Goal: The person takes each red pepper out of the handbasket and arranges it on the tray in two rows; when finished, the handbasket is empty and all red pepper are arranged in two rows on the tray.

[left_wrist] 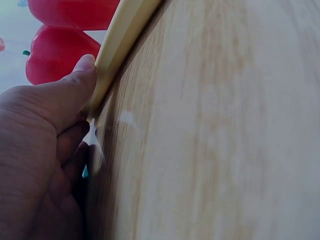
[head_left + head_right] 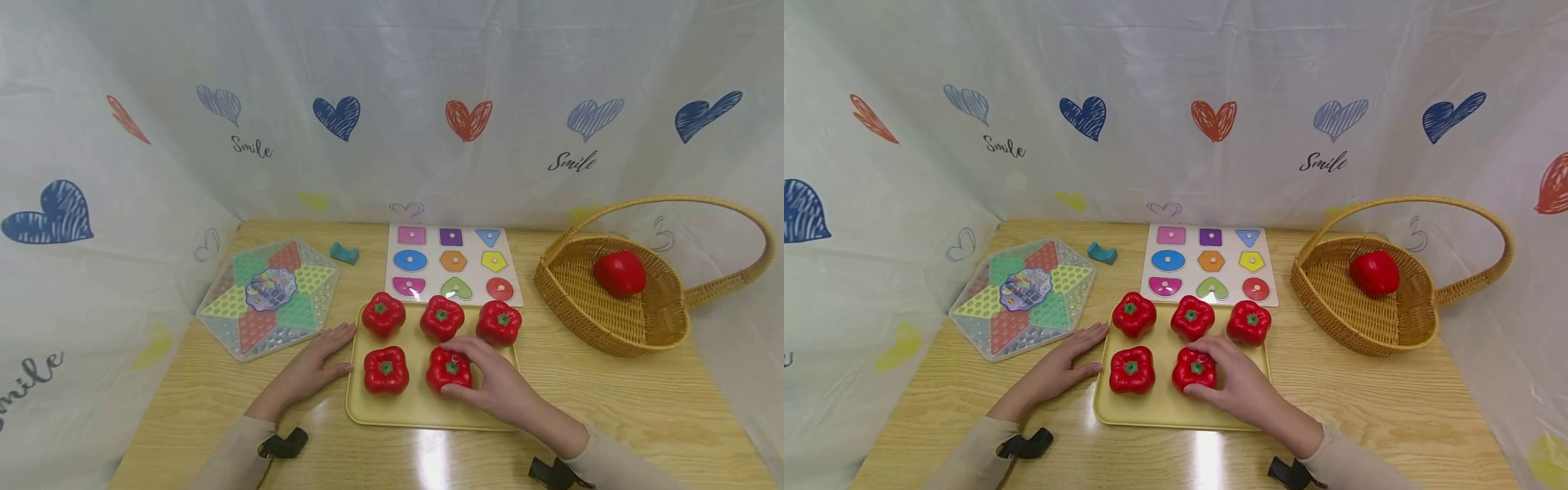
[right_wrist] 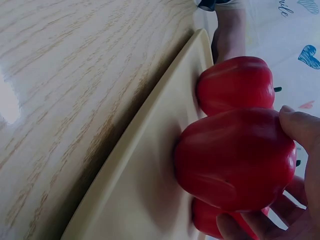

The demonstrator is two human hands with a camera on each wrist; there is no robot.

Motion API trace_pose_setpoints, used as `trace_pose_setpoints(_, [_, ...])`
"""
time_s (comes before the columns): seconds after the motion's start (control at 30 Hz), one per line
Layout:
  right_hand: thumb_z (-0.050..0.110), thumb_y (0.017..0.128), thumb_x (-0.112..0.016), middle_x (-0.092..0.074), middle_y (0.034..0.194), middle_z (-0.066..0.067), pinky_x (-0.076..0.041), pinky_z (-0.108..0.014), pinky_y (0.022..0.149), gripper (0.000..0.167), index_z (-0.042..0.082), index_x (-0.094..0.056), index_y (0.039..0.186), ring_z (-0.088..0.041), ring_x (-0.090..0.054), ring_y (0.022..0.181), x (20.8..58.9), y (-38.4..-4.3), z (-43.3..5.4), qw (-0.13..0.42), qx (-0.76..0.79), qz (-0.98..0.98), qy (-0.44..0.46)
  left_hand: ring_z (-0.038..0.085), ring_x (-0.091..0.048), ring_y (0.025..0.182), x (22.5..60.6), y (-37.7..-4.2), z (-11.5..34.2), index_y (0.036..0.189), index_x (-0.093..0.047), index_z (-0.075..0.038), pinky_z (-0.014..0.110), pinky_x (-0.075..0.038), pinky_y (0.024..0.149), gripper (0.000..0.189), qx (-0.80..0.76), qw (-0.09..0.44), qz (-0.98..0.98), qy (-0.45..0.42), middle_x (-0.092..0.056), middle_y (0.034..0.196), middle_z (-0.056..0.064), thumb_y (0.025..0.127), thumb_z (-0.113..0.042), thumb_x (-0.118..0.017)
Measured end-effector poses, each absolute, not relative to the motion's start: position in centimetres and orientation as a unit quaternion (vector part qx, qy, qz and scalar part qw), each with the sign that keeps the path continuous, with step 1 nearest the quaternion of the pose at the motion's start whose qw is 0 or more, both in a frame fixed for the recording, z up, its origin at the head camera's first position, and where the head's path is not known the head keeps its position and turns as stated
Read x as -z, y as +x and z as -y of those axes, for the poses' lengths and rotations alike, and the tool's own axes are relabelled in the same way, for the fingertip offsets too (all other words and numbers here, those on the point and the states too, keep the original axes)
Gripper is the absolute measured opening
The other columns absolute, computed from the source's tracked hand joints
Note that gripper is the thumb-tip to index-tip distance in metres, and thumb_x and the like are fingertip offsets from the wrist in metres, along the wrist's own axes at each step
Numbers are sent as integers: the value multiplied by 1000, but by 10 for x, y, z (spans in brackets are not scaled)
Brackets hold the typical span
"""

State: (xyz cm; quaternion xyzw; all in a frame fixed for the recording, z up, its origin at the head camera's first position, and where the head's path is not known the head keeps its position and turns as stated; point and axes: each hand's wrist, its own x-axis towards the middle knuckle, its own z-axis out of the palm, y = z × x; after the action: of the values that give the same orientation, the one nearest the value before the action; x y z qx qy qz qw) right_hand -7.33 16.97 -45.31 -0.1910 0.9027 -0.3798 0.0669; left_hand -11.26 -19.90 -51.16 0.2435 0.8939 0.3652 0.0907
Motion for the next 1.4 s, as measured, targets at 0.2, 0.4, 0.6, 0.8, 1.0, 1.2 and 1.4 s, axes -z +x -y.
trace_pose_setpoints(0.2, [55, 82, -81, -58, 136, 14, -54, -47, 102, 66, 23, -62, 136, -14, -55, 128, 452, -72, -172, 50, 373, -902, -212, 29, -28, 152, 511, -113, 199, 157, -41, -15, 50, -18, 126, 72, -363, 93, -895, 242, -37, 162, 4, 95, -36, -71])
trace_pose_setpoints(0.4, [53, 82, -82, -59, 135, 14, -55, -49, 101, 64, 23, -63, 135, -14, -56, 127, 451, -71, -174, 33, 367, -902, -224, 30, -28, 152, 511, -113, 198, 157, -41, -14, 50, -18, 126, 72, -364, 91, -894, 243, -38, 162, 4, 95, -35, -71])
trace_pose_setpoints(0.6, [55, 84, -79, -58, 135, 15, -57, -46, 97, 65, 22, -62, 137, -13, -57, 124, 447, -72, -179, 23, 370, -902, -223, 30, -28, 152, 510, -112, 198, 157, -41, -14, 51, -18, 125, 72, -365, 94, -894, 240, -37, 162, 5, 95, -35, -71])
trace_pose_setpoints(0.8, [41, 87, -82, -61, 132, 10, -60, -43, 91, 56, 23, -61, 136, -19, -62, 117, 442, -74, -189, 4, 378, -898, -226, 30, -28, 152, 510, -112, 198, 157, -41, -14, 51, -17, 126, 72, -368, 95, -894, 238, -37, 162, 5, 95, -34, -71])
trace_pose_setpoints(1.0, [29, 87, -83, -63, 129, 8, -60, -43, 91, 51, 25, -62, 134, -19, -64, 109, 433, -76, -200, -29, 358, -907, -219, 30, -27, 152, 511, -113, 198, 157, -40, -15, 50, -17, 126, 72, -366, 96, -895, 237, -36, 162, 5, 95, -35, -71])
trace_pose_setpoints(1.2, [20, 87, -83, -67, 123, 5, -60, -40, 87, 45, 19, -65, 128, -19, -67, 103, 424, -82, -210, -56, 351, -909, -216, 30, -28, 152, 511, -112, 198, 157, -41, -14, 50, -17, 125, 72, -368, 94, -894, 239, -37, 162, 5, 95, -34, -72])
trace_pose_setpoints(1.4, [13, 87, -82, -69, 120, 1, -59, -27, 80, 44, 12, -66, 129, -17, -66, 96, 417, -91, -228, -97, 334, -914, -211, 30, -28, 152, 511, -112, 198, 157, -41, -15, 51, -18, 125, 72, -365, 93, -895, 240, -37, 162, 4, 95, -35, -71])
